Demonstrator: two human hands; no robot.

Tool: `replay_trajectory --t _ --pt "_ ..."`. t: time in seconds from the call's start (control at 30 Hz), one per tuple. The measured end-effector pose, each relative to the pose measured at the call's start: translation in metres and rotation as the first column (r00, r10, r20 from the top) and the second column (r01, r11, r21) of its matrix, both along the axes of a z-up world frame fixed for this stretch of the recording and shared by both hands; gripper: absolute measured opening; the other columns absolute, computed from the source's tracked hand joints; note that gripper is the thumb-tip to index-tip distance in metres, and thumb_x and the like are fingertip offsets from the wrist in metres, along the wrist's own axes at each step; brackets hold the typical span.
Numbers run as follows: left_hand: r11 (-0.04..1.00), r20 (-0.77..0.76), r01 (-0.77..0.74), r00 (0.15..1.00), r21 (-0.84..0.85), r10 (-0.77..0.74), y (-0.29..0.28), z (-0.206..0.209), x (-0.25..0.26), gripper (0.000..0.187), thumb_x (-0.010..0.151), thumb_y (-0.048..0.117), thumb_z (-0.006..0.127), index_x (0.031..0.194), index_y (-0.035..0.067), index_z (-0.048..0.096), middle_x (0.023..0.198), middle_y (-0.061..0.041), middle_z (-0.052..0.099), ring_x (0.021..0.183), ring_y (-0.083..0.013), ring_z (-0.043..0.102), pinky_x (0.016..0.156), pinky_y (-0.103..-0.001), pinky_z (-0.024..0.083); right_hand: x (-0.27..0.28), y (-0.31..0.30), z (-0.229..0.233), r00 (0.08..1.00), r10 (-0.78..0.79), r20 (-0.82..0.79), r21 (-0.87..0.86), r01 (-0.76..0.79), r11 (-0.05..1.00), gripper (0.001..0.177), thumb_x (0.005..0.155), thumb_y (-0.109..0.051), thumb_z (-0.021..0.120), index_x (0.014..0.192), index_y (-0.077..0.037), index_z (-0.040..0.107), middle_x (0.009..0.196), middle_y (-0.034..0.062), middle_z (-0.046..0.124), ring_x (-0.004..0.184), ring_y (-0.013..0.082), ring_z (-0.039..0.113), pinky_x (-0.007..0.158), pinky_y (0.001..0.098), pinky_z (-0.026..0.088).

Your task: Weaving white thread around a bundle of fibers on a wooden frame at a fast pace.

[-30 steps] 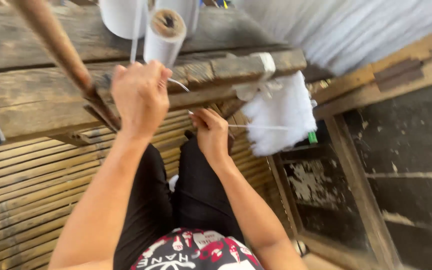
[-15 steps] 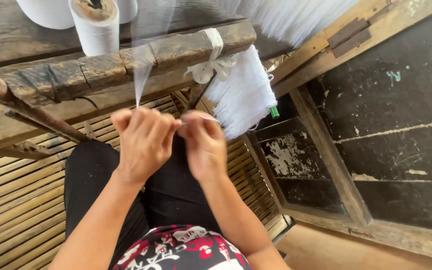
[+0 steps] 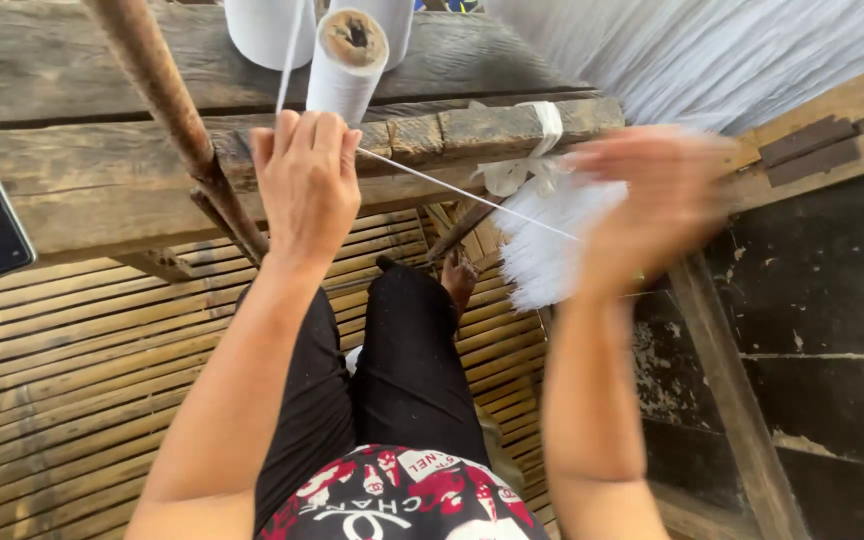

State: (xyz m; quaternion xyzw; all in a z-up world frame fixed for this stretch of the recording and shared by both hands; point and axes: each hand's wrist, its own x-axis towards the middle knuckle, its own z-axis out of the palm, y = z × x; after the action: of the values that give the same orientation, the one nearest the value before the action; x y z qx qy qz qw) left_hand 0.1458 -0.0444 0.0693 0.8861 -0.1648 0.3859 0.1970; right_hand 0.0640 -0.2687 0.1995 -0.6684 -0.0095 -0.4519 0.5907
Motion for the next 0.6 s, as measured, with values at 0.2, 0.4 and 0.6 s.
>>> replay_trajectory --t 0.2,0.4,0.6 --pt "0.998 0.056 0.003 0.998 -0.060 0.000 -0.009 0.006 0.001 0.023 0.109 0.020 0.072 0.088 0.013 0.064 0.071 0.000 0.065 0.070 -0.0158 0.051 0.073 -0.030 0.030 0.033 0.047 -0.182 0.951 0.051 -0.306 -0.382 -0.172 0.908 0.023 0.088 0.017 0.054 0.089 0.000 0.070 0.080 0.0062 0.066 0.072 0.0160 0.060 0.065 0.0311 0.047" --pt "0.998 0.026 0.017 1.000 -0.065 -0.015 -0.004 -0.016 0.007 0.026 0.117 0.019 0.073 0.093 0.017 0.064 0.073 0.003 0.059 0.071 -0.0154 0.051 0.081 -0.033 0.032 0.024 0.058 -0.154 0.832 0.231 -0.504 -0.007 -0.272 0.962 0.012 0.097 -0.004 0.061 0.089 -0.006 0.069 0.070 0.0007 0.064 0.068 0.0094 0.057 0.068 0.0270 0.049" --pt "1.000 0.052 -0.005 0.999 -0.022 0.006 0.005 -0.021 0.010 0.026 0.124 0.017 0.071 0.099 0.013 0.065 0.076 0.002 0.056 0.071 -0.0172 0.050 0.079 -0.032 0.034 0.035 0.063 -0.127 0.903 0.304 -0.303 -0.019 -0.325 0.946 0.015 0.100 0.003 0.060 0.091 -0.007 0.068 0.085 0.0027 0.070 0.071 0.0109 0.058 0.066 0.0230 0.053"
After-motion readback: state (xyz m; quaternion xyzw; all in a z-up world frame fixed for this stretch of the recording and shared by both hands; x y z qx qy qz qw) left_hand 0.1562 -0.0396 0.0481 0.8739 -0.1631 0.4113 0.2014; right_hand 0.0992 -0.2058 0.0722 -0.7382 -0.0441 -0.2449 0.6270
